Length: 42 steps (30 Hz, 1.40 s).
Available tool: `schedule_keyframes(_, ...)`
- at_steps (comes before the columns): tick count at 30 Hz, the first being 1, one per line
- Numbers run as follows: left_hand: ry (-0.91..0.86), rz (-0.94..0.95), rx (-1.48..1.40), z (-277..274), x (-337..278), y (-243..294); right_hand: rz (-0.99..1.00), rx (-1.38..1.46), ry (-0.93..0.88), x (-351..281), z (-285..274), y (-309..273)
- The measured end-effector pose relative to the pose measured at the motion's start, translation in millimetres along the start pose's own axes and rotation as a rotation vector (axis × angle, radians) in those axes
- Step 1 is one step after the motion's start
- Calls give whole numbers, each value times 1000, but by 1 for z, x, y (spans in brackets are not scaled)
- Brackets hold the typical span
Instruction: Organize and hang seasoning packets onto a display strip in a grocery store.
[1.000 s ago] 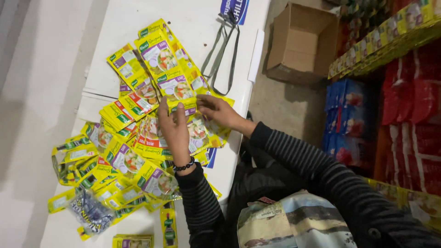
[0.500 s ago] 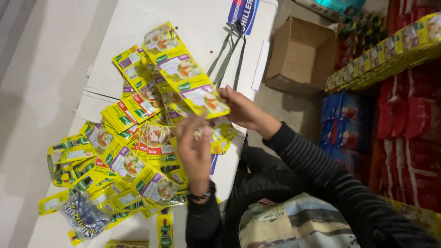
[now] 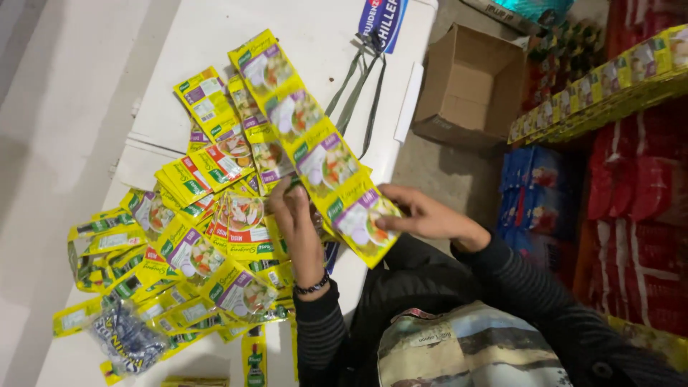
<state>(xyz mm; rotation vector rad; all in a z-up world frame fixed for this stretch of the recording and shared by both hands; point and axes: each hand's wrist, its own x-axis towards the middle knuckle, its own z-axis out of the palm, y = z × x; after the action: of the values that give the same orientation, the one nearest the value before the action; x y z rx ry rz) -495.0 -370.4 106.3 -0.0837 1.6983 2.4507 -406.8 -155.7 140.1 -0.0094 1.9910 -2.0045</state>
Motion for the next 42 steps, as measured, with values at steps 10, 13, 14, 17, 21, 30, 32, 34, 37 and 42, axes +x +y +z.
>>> schedule_keyframes(10,-403,-227,-820,4,100,-20,38,-329,-105,-47,-10,-9)
schedule_keyframes(13,-525,-183,-979,2,115,-4,-7,-288,-114,-61,-14,-5)
schedule_keyframes(14,-507,-148,-968,1,123,-2,-23,-311,-109,-64,-16,-5)
schedule_keyframes(17,-437,-83,-912,-3,151,2,-37,-375,-69,-73,-18,-5)
schedule_keyframes(21,-405,-93,-869,-1,181,24,-80,-470,28,-79,-9,-11)
schedule_keyframes(30,-532,-109,-532,45,161,93,-184,-486,146,-78,1,14)
schedule_keyframes(32,-523,33,-472,29,175,97,-160,-470,183,-83,-2,16)
schedule_keyframes(34,-504,180,-413,16,185,100,-138,-455,210,-86,-4,15)
schedule_keyframes(37,-525,225,-318,4,180,101,-105,-432,244,-92,-3,14)
schedule_keyframes(42,-565,312,-175,-3,166,116,-182,-392,247,-102,-4,19)
